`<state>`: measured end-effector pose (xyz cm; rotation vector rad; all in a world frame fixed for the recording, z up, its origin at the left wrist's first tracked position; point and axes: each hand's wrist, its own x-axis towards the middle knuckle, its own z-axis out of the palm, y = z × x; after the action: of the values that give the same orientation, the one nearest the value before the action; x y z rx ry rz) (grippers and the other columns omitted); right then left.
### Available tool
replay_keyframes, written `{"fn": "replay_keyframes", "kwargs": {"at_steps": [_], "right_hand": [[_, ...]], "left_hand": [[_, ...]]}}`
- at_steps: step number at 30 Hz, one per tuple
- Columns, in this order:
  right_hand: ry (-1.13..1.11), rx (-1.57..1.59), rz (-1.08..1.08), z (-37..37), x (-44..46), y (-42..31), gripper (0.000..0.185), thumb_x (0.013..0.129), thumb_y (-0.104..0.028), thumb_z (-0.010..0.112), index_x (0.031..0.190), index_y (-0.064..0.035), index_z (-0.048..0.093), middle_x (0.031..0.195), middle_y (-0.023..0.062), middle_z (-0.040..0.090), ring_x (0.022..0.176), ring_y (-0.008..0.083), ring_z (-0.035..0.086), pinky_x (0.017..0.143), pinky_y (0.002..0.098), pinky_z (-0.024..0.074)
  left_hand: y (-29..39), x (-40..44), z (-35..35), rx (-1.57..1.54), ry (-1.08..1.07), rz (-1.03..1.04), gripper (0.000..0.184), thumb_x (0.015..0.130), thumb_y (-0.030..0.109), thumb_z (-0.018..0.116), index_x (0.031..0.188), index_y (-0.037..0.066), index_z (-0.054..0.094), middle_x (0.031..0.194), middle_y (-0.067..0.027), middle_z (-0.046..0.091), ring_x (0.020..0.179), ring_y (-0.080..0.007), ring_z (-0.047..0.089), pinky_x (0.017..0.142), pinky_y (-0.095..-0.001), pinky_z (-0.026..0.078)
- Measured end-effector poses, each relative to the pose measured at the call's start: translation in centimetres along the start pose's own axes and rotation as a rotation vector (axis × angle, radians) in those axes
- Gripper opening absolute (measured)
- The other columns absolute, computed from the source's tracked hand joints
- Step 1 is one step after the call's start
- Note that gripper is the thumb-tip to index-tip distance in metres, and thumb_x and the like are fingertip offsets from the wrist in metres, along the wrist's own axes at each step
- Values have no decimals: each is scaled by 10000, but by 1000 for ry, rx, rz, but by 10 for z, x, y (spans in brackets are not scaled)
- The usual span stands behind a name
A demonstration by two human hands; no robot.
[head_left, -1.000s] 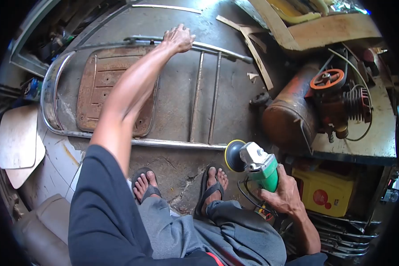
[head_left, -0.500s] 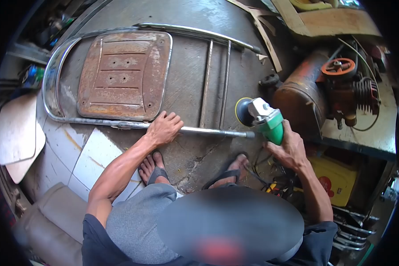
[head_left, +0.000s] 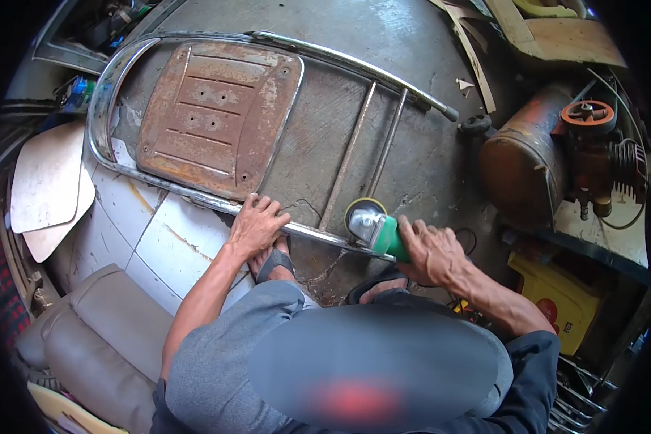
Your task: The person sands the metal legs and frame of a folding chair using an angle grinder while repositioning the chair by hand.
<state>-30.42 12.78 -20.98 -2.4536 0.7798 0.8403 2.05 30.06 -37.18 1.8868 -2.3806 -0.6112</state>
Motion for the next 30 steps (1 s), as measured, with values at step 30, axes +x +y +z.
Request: {"fn": "replay_keyframes", "kwargs": {"at_steps": [30], "right_hand": [[77,-34,81,-24,31,22,722,822,-219,709,1410,22,366,984,278,649,756,433,710,664,570,514]], "left_hand": [[19,-8,6,-206,92,-250,269,745,187,750,1009,154,712,1049,-74,609,1113,-284,538,1033,-531,315]]}}
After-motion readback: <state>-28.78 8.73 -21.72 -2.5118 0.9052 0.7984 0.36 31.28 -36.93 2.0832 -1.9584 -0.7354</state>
